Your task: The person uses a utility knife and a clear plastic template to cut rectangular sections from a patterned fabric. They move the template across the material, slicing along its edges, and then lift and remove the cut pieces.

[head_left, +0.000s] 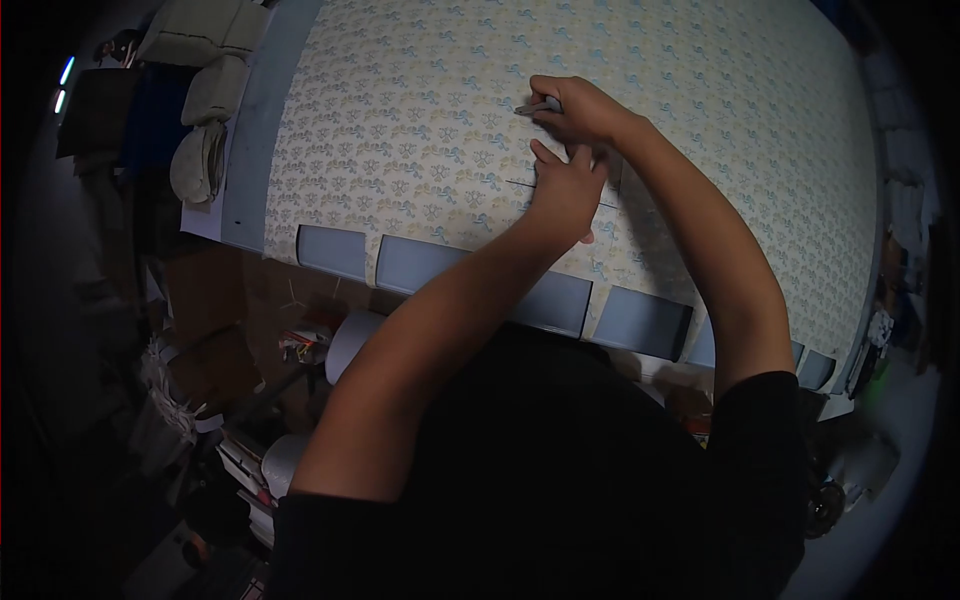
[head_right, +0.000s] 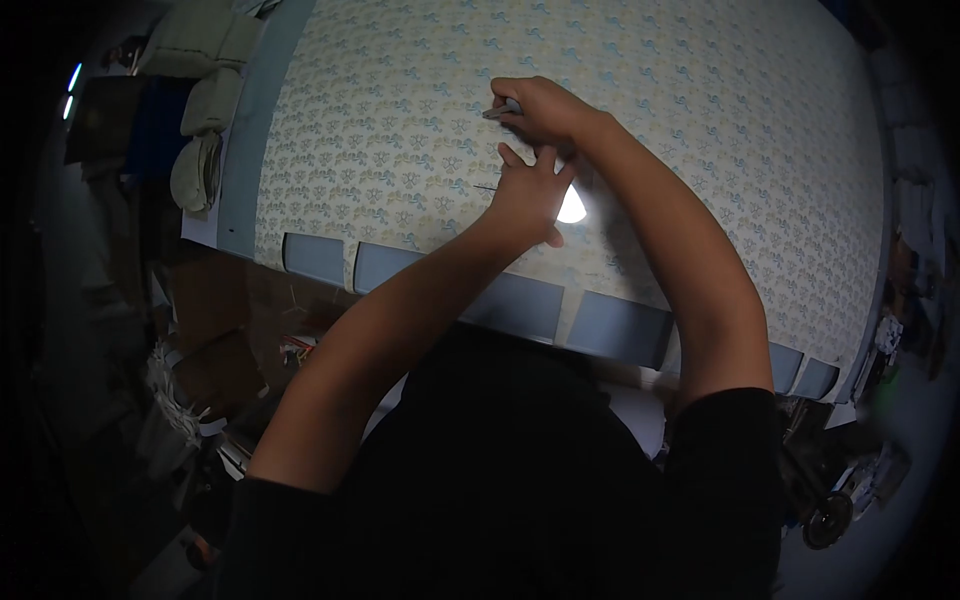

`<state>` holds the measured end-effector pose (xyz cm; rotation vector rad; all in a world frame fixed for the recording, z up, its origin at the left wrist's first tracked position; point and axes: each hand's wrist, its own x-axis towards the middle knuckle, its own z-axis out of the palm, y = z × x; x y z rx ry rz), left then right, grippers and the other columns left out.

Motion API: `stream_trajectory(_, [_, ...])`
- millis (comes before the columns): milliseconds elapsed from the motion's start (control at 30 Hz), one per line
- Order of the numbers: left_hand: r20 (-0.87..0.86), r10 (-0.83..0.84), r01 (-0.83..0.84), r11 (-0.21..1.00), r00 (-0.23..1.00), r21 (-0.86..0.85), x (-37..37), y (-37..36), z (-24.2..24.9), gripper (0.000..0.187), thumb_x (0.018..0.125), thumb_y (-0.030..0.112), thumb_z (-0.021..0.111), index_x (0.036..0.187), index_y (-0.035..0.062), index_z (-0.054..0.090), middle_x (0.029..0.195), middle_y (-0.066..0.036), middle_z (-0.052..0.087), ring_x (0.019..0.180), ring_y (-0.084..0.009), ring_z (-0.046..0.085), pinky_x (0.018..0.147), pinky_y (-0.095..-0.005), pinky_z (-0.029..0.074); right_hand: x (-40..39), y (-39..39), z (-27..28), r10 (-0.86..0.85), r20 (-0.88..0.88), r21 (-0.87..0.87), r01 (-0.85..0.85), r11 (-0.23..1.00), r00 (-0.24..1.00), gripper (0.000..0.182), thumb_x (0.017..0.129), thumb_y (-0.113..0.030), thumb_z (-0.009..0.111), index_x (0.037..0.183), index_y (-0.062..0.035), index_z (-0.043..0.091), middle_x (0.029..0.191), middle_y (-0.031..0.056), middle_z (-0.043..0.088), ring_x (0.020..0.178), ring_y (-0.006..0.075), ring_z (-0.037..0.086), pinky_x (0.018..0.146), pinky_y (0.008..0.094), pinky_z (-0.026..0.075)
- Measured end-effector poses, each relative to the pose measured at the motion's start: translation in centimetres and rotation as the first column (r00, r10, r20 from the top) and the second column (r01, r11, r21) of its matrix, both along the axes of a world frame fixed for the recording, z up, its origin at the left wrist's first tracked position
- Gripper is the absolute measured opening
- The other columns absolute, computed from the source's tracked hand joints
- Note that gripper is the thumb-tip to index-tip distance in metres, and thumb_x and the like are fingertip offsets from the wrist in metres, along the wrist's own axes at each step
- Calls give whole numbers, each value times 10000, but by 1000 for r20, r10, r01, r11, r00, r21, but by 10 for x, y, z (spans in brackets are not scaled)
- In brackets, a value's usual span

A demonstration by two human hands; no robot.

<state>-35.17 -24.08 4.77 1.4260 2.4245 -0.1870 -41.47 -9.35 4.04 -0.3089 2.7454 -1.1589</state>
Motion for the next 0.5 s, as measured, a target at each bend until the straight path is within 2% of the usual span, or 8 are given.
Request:
stream_trajectory(133, [11,61,-61,998,998,25,5,-10,-5,1158,590,503,951,1520,62,419,1476,-221,425,1372,-543,445,1129,-719,315,10,3,-17,-131,-33,-115,127,985,991,223,935,-165,749,1073,-56,611,1006,140,726,908,286,695,811,388,539])
stream_trajectory(167, [-7,116,-114,986,993,120,8,-15,-13,1100,601,508,945,1476,52,458,1460,-223,438,1378,-547,435,1145,-691,299,16,6,-20,-129,-39,-110,124,986,991,223,935,-165,749,1073,-56,611,1006,140,726,908,286,695,811,388,539])
stream_trajectory(200, [-18,171,-164,963,985,215,10,-19,-18,1044,613,513,939,1432,42,496,1443,-225,451,1385,-551,425,1162,-663,283,28,5,-18,-260,-34,-172,250,953,965,216,931,-154,757,1069,-50,628,1001,129,729,915,252,690,826,365,536])
stream_trajectory(233, [-20,174,-165,961,985,223,9,-21,-13,1044,613,513,939,1432,42,496,1443,-225,451,1385,-551,425,1162,-663,283,38,8,-17,-385,-23,-231,370,900,922,209,927,-144,765,1065,-43,646,996,119,731,922,218,685,840,343,532])
stream_trajectory(267, [44,171,-177,959,984,222,8,-25,-9,992,624,465,943,1398,12,517,1435,-253,458,1392,-574,395,1186,-647,254,50,13,-16,-384,-28,-224,369,902,923,209,927,-144,765,1065,-43,646,996,119,731,922,218,685,840,343,532])
stream_trajectory(333, [119,171,-194,955,978,223,9,-29,-1,941,636,417,946,1364,-18,539,1427,-281,465,1400,-596,365,1209,-630,225,77,29,-15,-509,-74,-319,464,827,858,172,915,-116,780,1031,-35,683,993,76,737,934,148,662,841,311,522])
stream_trajectory(433, [105,181,-194,973,978,127,13,-33,2,852,729,474,887,1369,18,558,1483,-265,459,1452,-551,333,1222,-639,181,125,53,-2,-531,30,-323,510,797,847,154,908,-103,792,1022,-42,708,1001,48,742,950,107,645,840,289,512])
stream_trajectory(500, [117,181,-198,967,977,158,17,-42,3,848,752,499,863,1387,31,551,1497,-250,453,1455,-551,326,1221,-655,170,157,53,13,-503,71,-278,501,819,861,142,906,-100,790,1009,-53,705,972,34,739,920,109,655,829,289,515])
